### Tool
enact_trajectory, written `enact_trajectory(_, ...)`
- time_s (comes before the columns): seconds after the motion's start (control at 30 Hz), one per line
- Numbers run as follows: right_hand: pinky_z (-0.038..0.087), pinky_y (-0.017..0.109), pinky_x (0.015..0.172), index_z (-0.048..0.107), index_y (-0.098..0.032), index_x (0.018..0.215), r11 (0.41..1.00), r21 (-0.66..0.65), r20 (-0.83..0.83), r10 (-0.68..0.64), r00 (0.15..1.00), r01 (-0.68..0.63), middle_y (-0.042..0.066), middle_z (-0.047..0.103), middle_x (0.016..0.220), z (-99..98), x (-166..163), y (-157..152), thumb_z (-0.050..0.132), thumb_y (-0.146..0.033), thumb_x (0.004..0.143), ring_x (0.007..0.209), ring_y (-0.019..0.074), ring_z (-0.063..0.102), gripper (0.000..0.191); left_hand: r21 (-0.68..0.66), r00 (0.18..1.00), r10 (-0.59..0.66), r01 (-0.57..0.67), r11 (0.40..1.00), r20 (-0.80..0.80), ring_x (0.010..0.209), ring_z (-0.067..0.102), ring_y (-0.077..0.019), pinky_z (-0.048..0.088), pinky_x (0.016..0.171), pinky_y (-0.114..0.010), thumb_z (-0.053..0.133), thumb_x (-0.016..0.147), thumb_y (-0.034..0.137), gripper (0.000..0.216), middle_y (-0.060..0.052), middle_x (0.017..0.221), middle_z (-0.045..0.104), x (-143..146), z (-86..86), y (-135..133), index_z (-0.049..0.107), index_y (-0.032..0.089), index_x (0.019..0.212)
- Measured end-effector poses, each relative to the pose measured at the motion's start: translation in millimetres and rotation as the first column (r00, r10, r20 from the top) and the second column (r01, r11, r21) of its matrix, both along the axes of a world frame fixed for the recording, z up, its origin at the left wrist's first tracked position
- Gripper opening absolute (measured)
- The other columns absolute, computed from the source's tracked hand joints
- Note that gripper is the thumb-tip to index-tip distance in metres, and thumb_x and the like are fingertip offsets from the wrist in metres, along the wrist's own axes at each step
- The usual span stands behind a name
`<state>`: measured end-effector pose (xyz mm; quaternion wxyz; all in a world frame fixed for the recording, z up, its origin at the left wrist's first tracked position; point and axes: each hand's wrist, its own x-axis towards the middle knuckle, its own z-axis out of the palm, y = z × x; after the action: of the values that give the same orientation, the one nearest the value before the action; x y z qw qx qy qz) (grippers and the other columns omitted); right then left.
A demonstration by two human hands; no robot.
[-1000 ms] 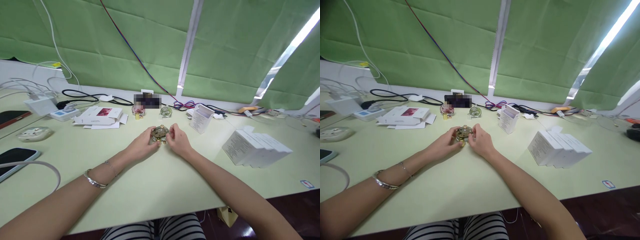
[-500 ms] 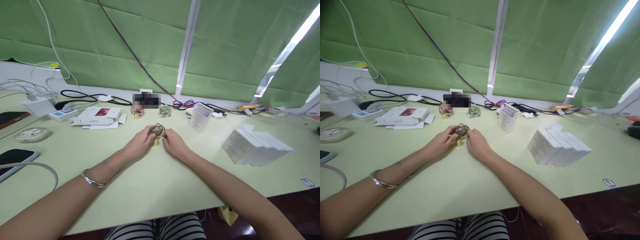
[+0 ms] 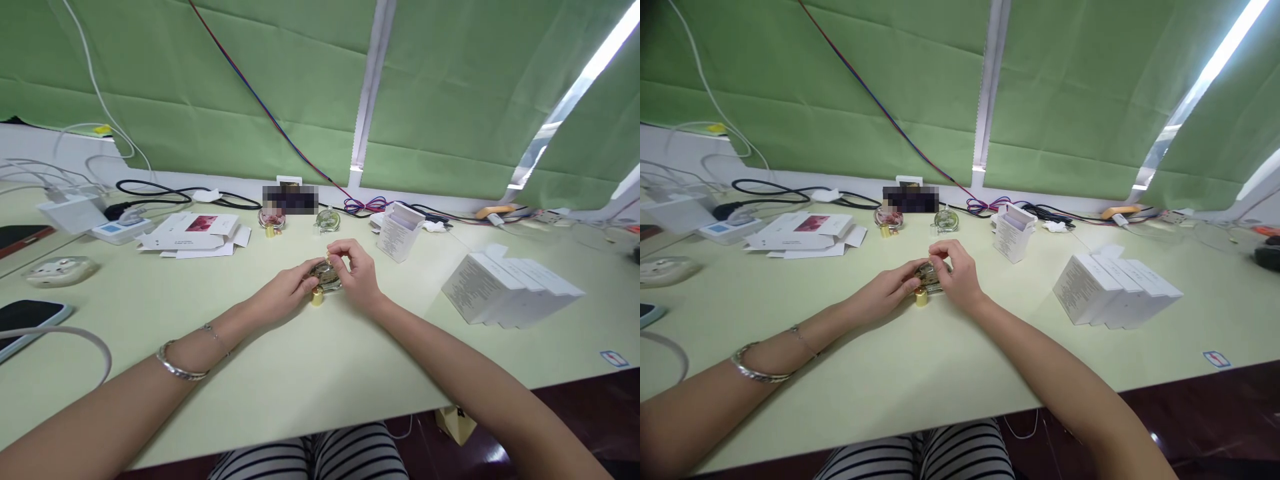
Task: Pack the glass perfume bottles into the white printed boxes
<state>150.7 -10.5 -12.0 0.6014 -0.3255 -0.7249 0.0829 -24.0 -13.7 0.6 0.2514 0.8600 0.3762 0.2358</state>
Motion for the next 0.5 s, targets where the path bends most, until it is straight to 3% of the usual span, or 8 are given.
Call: enact_trajectory(0.5,0.049,0.031,0.074,0.057,-0.019,0.083,0.997,-0.013,0.111,0.076,0.991,-0.075,0.005,0.063,0.085,7.1,10.7,2.2,0.049,-0.016,0.082,0.081,0.0153,0.060,0.008,0.004,1.000,0.001,-0.001,1.000,0.007,0.093,0.059,-0.0189,0.044,0.079,-0.029,0.031,0.091,0.036,0.044,-0.004,0.110,0.062,-0.7,-0.3,-0.7,0.038,0.023,0.132)
